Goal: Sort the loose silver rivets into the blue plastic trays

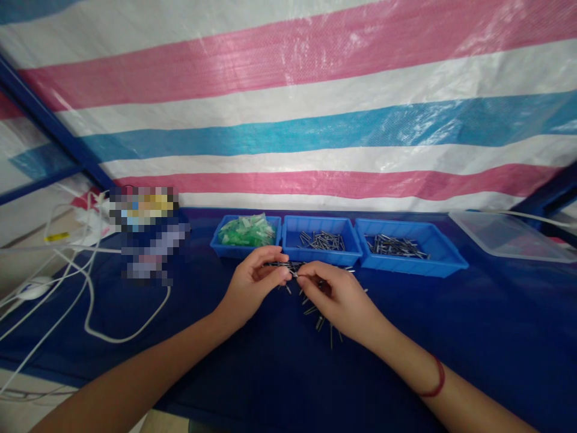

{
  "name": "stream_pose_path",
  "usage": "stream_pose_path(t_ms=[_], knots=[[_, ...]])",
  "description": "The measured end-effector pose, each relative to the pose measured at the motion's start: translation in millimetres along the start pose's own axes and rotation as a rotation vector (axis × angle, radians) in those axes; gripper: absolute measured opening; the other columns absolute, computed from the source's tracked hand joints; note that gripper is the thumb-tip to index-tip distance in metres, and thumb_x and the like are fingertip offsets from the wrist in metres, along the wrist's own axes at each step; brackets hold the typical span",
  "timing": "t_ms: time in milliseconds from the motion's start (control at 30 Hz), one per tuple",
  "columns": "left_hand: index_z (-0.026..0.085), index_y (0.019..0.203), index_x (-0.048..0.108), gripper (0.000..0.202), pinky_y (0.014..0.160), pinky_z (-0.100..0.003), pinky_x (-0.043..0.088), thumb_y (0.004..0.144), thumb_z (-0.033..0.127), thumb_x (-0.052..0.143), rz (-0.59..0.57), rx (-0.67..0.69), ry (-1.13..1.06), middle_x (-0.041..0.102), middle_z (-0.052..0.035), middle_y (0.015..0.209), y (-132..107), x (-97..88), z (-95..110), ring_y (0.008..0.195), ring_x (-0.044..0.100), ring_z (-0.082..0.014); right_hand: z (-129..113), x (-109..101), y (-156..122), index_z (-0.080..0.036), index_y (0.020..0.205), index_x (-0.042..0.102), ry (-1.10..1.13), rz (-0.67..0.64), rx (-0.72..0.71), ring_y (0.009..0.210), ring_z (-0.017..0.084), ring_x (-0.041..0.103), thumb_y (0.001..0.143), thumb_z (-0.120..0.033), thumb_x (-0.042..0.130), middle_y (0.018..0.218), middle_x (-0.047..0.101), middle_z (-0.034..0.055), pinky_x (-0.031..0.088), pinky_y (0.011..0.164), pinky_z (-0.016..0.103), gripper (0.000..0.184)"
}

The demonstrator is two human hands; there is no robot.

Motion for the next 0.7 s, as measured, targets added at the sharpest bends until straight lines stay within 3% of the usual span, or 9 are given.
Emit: stream_pose_path(t_ms=[200, 433, 700], knots=[[0.013, 0.087, 0.062, 0.02, 0.065, -0.024, 0.05, 0.08, 0.032, 0.064, -0.077, -0.037, 0.116, 0.062, -0.0003, 0.069, -2, 4.6, 1, 0.064, 0.06, -0.0115, -4, -1, 0, -0.021, 0.087, 0.063, 0.007, -0.004, -0.065, 0.072, 0.018, 0.06, 0.091, -0.035, 0.047, 0.07, 0.061, 0.0025, 0.049, 0.063, 0.028, 0.022], [0.014, 0.09, 0.06, 0.02, 0.068, -0.024, 0.048, 0.085, 0.033, 0.059, -0.145, 0.028, 0.19, 0.062, -0.0012, 0.074, -4, 8.5, 4, 0.07, 0.06, -0.0119, -11, 3, 1, -0.02, 0.094, 0.065, 0.025, -0.06, -0.142, 0.075, 0.017, 0.059, 0.093, -0.033, 0.044, 0.082, 0.065, 0.0047, 0.048, 0.069, 0.029, 0.024], [0.015, 0.092, 0.062, 0.017, 0.071, -0.024, 0.049, 0.084, 0.031, 0.06, -0.131, 0.093, 0.371, 0.065, -0.0029, 0.082, -5, 5.1, 7, 0.075, 0.062, -0.0136, -2, -3, 1, -0.02, 0.086, 0.063, 0.062, 0.066, -0.072, 0.071, 0.017, 0.059, 0.088, -0.037, 0.053, 0.081, 0.065, 0.0046, 0.048, 0.062, 0.029, 0.019]])
Point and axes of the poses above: each hand's wrist, its own y-axis towards the middle knuckle, its own x-axis out of the palm, z = x × y, the point moved 6 cm from there along y, towards the middle knuckle
